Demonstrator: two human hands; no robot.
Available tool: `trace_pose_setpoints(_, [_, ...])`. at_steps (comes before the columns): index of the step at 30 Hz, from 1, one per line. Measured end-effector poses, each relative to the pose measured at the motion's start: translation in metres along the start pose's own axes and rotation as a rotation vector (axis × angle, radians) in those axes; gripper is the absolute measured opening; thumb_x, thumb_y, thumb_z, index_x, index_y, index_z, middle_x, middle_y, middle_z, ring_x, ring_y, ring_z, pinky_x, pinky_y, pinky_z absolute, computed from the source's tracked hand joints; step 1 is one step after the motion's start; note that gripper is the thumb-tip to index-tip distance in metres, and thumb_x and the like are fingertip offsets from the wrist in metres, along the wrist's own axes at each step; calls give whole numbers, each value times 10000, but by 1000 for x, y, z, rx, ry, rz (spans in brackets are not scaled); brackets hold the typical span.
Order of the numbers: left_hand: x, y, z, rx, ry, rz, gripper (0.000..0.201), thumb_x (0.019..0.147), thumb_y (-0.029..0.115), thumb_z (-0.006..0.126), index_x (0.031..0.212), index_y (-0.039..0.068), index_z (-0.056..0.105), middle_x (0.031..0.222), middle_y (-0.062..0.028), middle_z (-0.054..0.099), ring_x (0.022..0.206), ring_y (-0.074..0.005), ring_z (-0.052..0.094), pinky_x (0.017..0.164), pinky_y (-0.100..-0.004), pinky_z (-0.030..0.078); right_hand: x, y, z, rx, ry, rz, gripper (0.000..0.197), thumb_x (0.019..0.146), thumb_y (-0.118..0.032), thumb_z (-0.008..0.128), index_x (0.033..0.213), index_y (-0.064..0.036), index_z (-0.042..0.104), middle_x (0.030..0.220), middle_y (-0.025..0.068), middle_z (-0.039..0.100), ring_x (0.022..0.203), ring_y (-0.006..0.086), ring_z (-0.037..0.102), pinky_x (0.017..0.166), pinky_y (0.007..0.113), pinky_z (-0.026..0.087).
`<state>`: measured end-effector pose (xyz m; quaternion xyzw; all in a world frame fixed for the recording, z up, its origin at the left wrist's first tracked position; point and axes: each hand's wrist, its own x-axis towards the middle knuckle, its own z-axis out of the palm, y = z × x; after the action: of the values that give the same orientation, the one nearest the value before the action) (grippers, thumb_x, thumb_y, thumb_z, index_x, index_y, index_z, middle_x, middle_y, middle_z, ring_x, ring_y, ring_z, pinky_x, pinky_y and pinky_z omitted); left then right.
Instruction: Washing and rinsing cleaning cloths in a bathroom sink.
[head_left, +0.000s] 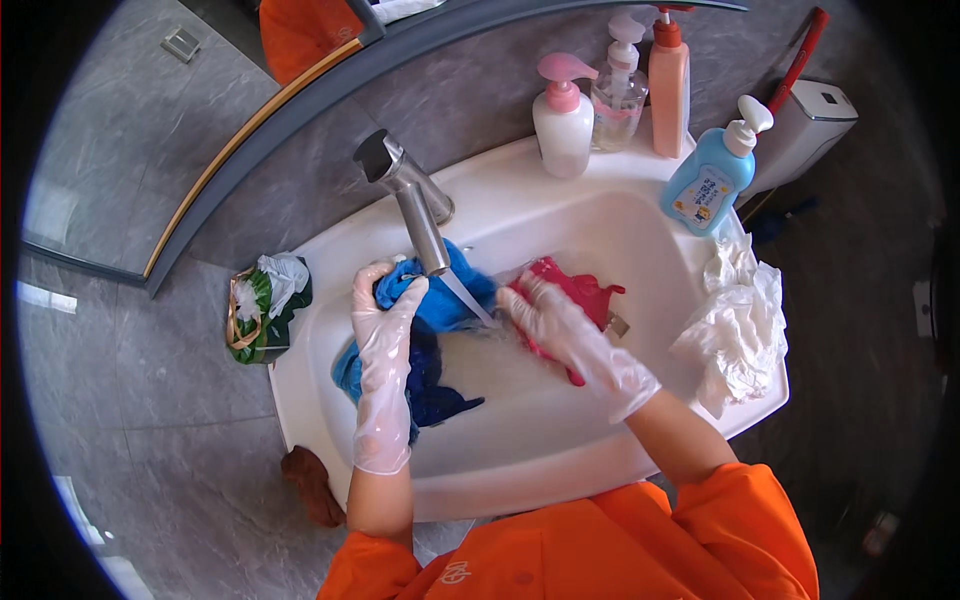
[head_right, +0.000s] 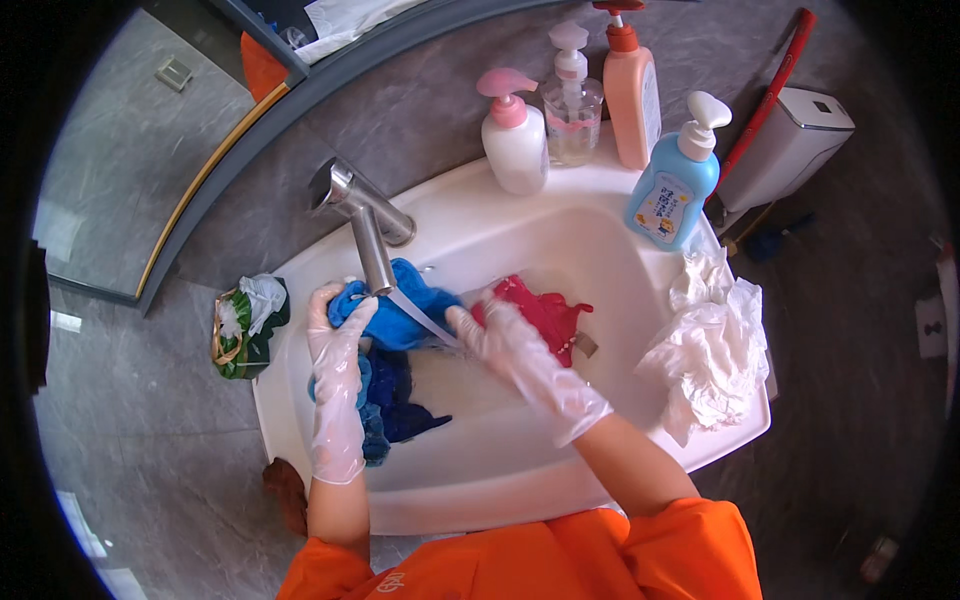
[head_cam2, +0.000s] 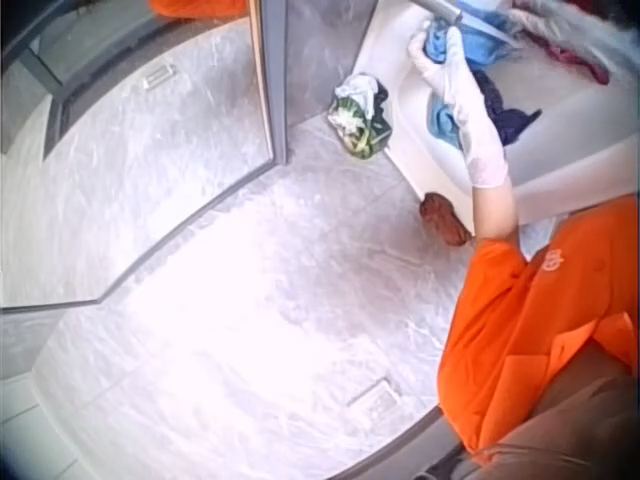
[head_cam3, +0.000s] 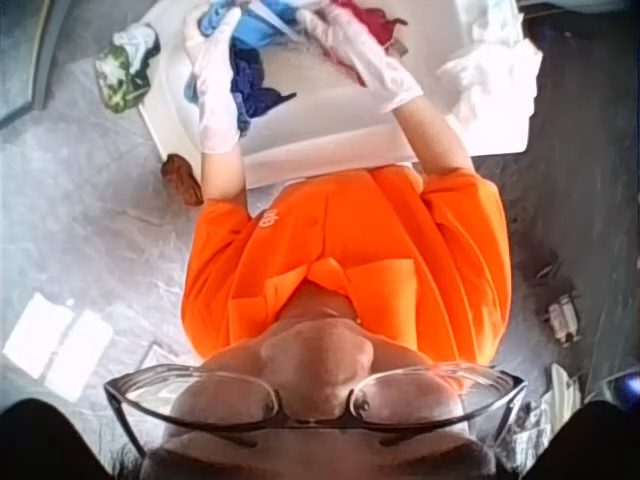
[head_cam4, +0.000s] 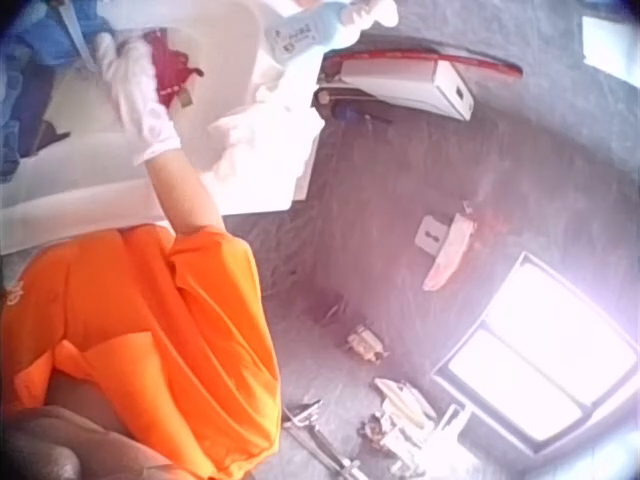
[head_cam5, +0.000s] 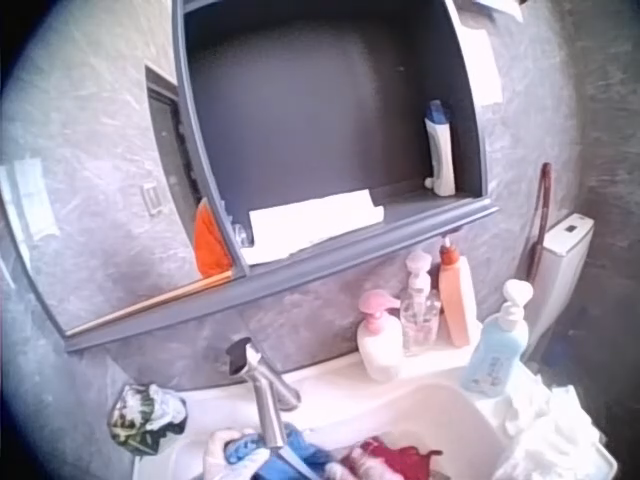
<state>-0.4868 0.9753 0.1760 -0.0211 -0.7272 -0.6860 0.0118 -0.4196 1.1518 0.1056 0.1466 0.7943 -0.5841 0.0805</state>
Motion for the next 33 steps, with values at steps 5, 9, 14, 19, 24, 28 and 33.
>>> trace_pose_setpoints(5, [-31,14,23,-89,-33,-15,364,690,-59,713,964,90,524,1017,-3,548,907,-112,537,796,-259,471,13,-11,58,1247,-754,878,800,784,-676,479,1213,0,487,1078,155,614,1034,256,575,773,418,491])
trace_pose_setpoints(9, [-42,2,10,-252,23,-128,453,702,-78,683,1089,99,528,1053,-28,551,954,-139,539,849,-284,461,41,-27,71,1559,-327,478,423,850,-438,557,1024,-53,557,927,92,632,850,218,619,732,345,520])
trace_pose_setpoints(14, [-2,-56,-7,-606,122,-293,326,823,96,651,1118,54,519,976,-71,586,864,-164,583,829,-305,489,12,-56,50,1365,53,465,200,901,-244,533,993,-67,555,927,69,611,826,192,605,751,306,520])
trace_pose_setpoints(19, [2,-141,30,-1314,-739,-485,462,917,380,432,1201,17,466,1190,-215,494,1133,-338,479,975,-411,398,4,-43,42,1511,-239,618,304,848,-324,594,1098,-158,548,1070,63,583,977,190,557,787,370,498])
trace_pose_setpoints(24, [1,-80,44,-792,-514,-574,370,871,288,545,1123,18,533,937,-145,616,866,-258,611,783,-352,505,-2,-15,15,1444,-249,644,468,798,-495,590,1078,-120,574,1037,73,623,935,247,601,823,452,485])
trace_pose_setpoints(28, [3,-39,52,-380,-295,-393,239,806,173,640,1006,49,597,846,-40,610,760,-137,599,698,-263,498,-7,-20,0,1126,-291,735,565,830,-595,483,1194,-163,494,1218,92,529,1117,311,501,922,586,370])
trace_pose_setpoints(33, [-8,-34,50,-350,-139,-244,264,811,182,644,1015,21,597,813,-43,614,723,-121,587,657,-253,487,34,-13,42,1715,-270,563,508,868,-534,455,1142,-113,527,1131,94,575,1037,298,548,938,511,402])
